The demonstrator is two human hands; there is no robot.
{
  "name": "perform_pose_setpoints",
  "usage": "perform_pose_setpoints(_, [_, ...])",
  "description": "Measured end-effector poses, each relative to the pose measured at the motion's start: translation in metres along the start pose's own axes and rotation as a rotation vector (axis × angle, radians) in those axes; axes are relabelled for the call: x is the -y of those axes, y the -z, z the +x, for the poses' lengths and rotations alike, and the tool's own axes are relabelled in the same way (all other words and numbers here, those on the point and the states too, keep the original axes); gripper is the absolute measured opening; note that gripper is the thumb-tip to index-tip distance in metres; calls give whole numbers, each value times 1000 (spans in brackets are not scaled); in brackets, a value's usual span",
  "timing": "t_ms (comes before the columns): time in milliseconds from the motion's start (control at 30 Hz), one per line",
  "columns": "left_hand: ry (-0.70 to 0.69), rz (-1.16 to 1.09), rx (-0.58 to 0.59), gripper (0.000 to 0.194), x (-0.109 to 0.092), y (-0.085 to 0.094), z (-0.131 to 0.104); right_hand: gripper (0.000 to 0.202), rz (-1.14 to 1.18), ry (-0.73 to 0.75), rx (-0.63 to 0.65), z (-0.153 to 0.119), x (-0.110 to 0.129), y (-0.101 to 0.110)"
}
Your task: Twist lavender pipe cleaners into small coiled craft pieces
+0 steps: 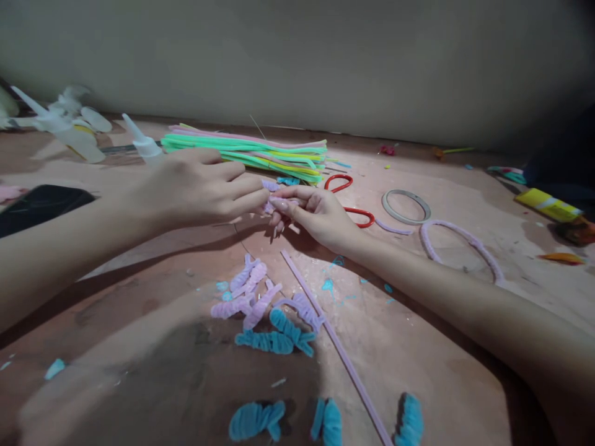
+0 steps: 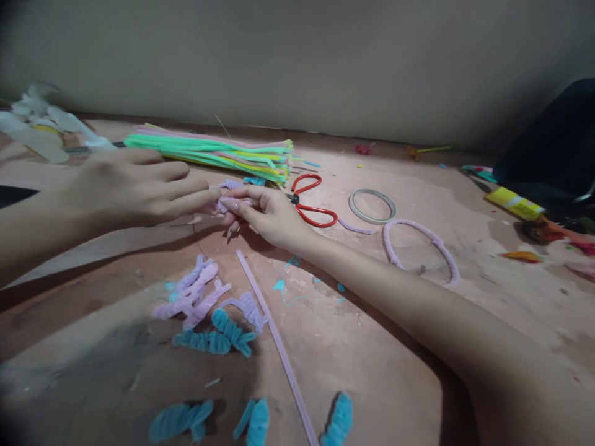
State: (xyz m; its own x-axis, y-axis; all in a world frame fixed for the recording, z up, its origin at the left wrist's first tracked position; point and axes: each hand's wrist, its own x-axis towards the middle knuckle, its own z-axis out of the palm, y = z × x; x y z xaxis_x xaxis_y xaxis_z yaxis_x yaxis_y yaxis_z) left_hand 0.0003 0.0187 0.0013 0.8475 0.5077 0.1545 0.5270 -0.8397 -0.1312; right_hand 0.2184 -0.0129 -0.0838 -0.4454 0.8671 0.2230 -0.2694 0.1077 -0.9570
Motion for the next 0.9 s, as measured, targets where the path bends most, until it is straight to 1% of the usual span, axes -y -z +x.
perform_pose_setpoints(233, [-132, 80, -153, 40, 11, -13, -1, 35, -73, -5, -1, -1, 2, -1])
perform_pose_setpoints(333, [-171, 124, -209, 43, 14, -23, -2, 32, -61, 17, 3, 0, 2, -1])
perform_pose_setpoints(467, [-220, 122, -277, 52, 11, -34, -3, 30, -87, 55, 22, -1, 1, -1])
perform_pose_setpoints(533, [-207, 111, -292, 57, 9, -38, -4, 29, -103, 72, 8, -1, 1, -2])
perform_pose_setpoints(667, [-114, 23, -305, 64, 6, -45, -5, 32, -131, 116, -23, -4, 0, -4])
perform_pose_setpoints(767, [-64, -91, -298, 59, 3, -48, -6, 33, -191, 144, -42, -6, -1, -3])
perform_pose_setpoints(900, [16, -384, -250, 48, -2, -49, -4, 35, -275, 178, -34, -6, -2, -1])
